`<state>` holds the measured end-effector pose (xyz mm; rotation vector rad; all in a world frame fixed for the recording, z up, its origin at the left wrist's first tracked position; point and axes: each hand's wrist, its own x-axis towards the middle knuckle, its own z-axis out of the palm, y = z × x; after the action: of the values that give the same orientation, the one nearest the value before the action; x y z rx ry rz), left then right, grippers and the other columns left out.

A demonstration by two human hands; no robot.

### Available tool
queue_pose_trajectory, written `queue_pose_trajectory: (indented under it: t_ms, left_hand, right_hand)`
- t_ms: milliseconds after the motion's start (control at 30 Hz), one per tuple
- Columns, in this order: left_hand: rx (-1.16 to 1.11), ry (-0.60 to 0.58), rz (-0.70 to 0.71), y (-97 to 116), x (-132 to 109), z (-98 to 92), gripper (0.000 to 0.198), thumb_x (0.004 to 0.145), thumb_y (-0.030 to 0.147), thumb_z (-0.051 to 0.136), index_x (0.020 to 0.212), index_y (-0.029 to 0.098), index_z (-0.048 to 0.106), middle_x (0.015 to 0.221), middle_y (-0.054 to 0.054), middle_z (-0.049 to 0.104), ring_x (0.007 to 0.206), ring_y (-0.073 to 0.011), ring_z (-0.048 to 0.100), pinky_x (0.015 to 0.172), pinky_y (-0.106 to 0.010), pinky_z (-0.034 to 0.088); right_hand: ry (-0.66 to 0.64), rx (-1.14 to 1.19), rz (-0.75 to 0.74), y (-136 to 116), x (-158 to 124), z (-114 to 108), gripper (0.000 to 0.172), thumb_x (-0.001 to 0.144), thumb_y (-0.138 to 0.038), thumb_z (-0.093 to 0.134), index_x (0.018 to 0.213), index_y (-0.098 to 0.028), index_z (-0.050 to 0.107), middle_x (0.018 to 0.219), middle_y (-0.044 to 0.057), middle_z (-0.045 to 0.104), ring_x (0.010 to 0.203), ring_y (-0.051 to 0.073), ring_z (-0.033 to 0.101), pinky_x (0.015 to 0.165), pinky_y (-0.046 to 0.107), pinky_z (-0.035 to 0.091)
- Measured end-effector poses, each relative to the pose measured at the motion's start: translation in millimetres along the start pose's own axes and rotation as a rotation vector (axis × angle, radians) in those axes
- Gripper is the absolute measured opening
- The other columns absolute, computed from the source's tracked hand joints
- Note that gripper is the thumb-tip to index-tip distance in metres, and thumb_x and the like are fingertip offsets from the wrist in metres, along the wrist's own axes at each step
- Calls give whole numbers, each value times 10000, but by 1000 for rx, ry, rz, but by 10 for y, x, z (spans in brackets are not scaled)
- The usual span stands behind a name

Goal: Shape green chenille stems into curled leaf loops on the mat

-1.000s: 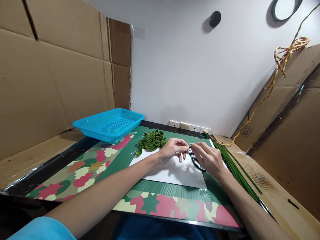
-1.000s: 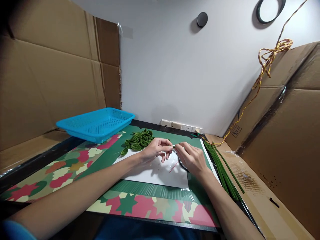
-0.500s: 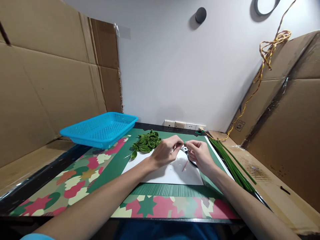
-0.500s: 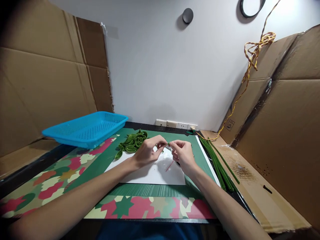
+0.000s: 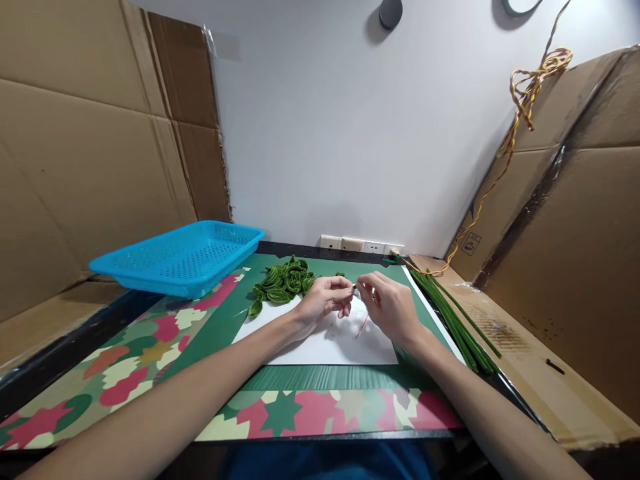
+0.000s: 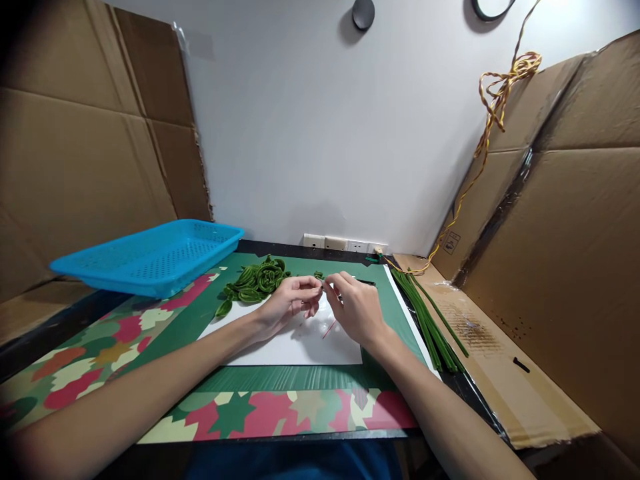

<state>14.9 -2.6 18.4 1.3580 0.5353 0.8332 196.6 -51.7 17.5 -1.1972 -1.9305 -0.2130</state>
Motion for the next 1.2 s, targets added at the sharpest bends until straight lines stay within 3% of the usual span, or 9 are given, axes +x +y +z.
queue_pose_trajectory:
  t_ms: [200, 367, 467, 567, 667, 800, 967, 1067, 1200]
  left_hand:
    - [-3, -52, -57, -11, 10, -79, 225, 783, 301, 804, 835, 116, 687, 695, -22, 618, 601, -112, 590, 577, -236, 432]
    - [304, 27, 91, 14, 32, -79, 196, 808, 296, 765, 855, 113, 713, 639, -41, 658, 584, -149, 624, 552, -253, 452]
    - [570, 91, 253, 75, -5, -34, 134, 847, 254, 707, 863, 122, 726, 730, -71, 711, 630, -162, 658, 600, -271, 496]
    - [931, 100, 562, 117, -47, -31, 114, 893, 191, 627, 886, 138, 727, 821, -81, 724, 681, -156, 647, 633, -271, 492]
    - [1297, -5, 834, 132, -65, -86, 193, 923, 121, 517, 933, 131, 709, 826, -89, 701, 700, -166, 629, 627, -274, 473]
    - [1607, -139, 977, 141, -63, -145, 238, 909, 70, 454, 899, 132, 684, 787, -86, 678, 668, -177, 612, 611, -286, 460]
    - [1381, -27, 822, 108, -43, -109, 197, 962, 133, 488, 989, 147, 683, 891, -86, 694, 739, -166, 634, 658, -272, 479]
    - [1120, 61, 622, 81, -29, -74, 143, 973, 230, 566, 1022, 162, 682, 937, -65, 705, 759, -150, 635, 670, -259, 481]
    - [1000, 31, 482, 78, -36, -27, 204, 1003, 317, 543, 1042, 185, 694, 969, -45, 715, 812, -151, 640, 715, -267, 469]
  right_hand:
    - [-106, -62, -65, 68, -10, -44, 238, 1056, -272, 467, 933, -213, 662, 855, 35, 682, 630, 139, 569, 601, 246, 354]
    - [-132, 80, -34, 108, -13, -21, 236, 1033, -237, 482, 868, -198, 647, 820, 39, 666, 644, 149, 551, 613, 254, 367]
    - [-92, 188, 14, 92, 4, -4, 259, 1011, -248, 505, 804, -189, 650, 735, 30, 644, 605, 146, 512, 597, 265, 357]
    - [-103, 329, 130, 57, 24, 0, 282, 986, -301, 544, 756, -183, 658, 644, 13, 604, 559, 135, 469, 547, 265, 328]
    - [-170, 534, 302, 21, 32, 5, 350, 948, -394, 599, 675, -175, 617, 548, -12, 520, 487, 114, 428, 485, 254, 297]
    - [-282, 906, 571, 7, 25, 17, 411, 876, -511, 666, 653, -178, 576, 483, -59, 404, 392, 82, 349, 406, 235, 211]
    - [-307, 960, 591, 47, 26, 20, 395, 907, -509, 629, 692, -182, 578, 494, -56, 422, 387, 86, 351, 400, 235, 225]
    - [-193, 620, 323, 86, 22, 22, 318, 971, -402, 561, 746, -183, 608, 575, -10, 526, 486, 121, 458, 488, 256, 316]
    - [-66, 226, -17, 147, -8, 39, 255, 1014, -261, 501, 787, -191, 596, 739, 32, 605, 634, 149, 501, 612, 281, 355]
